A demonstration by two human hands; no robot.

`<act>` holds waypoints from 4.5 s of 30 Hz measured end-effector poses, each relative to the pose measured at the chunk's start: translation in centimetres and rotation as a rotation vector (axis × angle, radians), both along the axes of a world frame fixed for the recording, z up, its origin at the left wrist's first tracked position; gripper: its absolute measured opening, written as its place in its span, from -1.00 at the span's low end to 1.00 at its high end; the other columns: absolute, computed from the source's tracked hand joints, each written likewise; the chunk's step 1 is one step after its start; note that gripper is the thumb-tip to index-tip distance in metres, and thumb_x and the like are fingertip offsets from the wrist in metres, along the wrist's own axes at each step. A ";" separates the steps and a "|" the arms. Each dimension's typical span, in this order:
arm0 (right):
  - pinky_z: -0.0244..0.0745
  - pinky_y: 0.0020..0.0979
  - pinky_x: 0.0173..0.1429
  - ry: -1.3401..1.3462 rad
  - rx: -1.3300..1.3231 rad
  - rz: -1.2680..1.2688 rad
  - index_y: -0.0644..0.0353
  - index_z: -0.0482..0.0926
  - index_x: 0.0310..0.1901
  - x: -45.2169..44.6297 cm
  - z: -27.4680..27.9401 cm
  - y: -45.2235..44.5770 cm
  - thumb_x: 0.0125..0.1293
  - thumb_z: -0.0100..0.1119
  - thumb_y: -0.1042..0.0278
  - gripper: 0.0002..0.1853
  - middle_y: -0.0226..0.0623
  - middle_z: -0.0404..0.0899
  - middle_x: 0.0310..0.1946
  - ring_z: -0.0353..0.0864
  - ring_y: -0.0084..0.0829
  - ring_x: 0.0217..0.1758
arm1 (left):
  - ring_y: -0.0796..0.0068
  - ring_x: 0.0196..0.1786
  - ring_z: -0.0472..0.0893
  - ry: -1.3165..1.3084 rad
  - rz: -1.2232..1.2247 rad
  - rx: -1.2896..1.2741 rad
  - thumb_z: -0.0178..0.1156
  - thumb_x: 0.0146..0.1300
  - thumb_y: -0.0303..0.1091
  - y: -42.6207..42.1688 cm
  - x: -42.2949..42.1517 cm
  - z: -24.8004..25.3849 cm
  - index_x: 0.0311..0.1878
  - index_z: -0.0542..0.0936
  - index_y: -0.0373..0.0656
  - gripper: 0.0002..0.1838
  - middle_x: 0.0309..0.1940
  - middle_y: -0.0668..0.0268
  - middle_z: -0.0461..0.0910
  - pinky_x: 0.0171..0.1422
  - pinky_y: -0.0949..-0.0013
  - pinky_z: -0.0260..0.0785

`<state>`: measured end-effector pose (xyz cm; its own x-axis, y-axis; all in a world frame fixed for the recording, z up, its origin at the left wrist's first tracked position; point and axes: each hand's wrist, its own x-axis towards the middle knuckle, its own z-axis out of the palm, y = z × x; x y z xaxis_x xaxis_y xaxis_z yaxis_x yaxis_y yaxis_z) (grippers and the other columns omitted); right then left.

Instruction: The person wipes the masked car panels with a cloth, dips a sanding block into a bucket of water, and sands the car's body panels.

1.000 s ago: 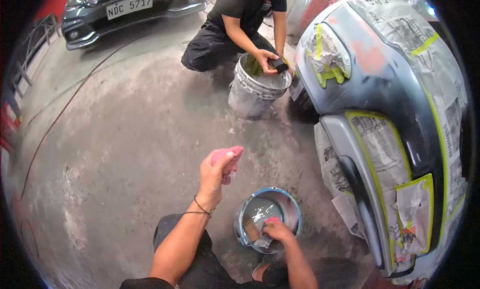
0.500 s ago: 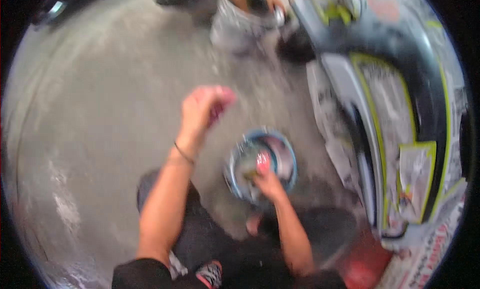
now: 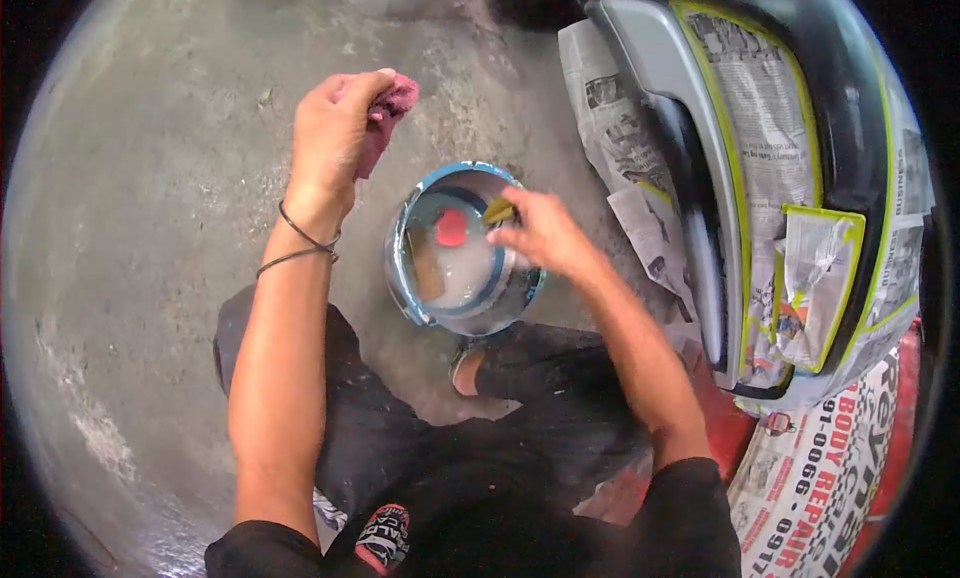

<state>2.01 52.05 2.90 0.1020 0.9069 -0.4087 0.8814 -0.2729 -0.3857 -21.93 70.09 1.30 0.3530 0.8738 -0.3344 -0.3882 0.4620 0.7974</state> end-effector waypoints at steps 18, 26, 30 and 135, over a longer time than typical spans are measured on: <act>0.59 -0.05 0.12 -1.189 0.281 0.584 -0.01 0.76 -0.10 7.2 20.3 12.3 0.14 0.54 0.28 -0.73 -0.26 0.69 -0.03 0.66 -0.14 0.16 | 0.46 -0.13 0.83 0.227 0.000 0.192 0.34 0.50 -0.20 1.5 -2.7 -2.2 0.02 0.66 -0.36 -0.66 -0.09 0.13 0.83 -0.54 0.53 0.32; 0.46 0.02 0.38 -1.139 0.640 0.693 0.04 0.75 -0.12 10.1 17.8 13.4 0.07 0.50 0.38 -0.71 -0.35 0.47 0.42 0.38 -0.09 0.55 | 0.38 -0.03 0.83 0.293 -0.083 0.167 0.33 0.51 -0.24 1.6 -2.2 -2.0 0.01 0.66 -0.38 -0.68 -0.07 0.10 0.82 -0.26 0.55 0.56; 0.38 0.04 0.45 -1.164 0.502 0.563 0.11 0.76 -0.16 9.8 17.9 10.4 0.06 0.47 0.44 -0.75 -0.30 0.42 0.52 0.34 -0.01 0.58 | 0.56 -0.23 0.74 0.208 0.019 0.182 0.38 0.42 -0.21 1.4 -1.6 -2.3 -0.10 0.70 -0.30 -0.72 -0.22 0.22 0.82 -0.31 0.51 0.49; 0.46 -0.15 0.33 -1.373 0.358 0.542 0.18 0.82 -0.06 10.5 10.8 19.4 0.43 0.15 0.23 -0.70 -0.22 0.69 -0.01 0.63 -0.21 0.18 | 0.68 -0.64 0.44 0.122 -0.221 0.061 0.27 0.49 -0.20 -0.8 -2.9 0.2 -0.10 0.65 -0.20 -0.77 -0.40 0.35 0.70 -0.69 0.47 0.18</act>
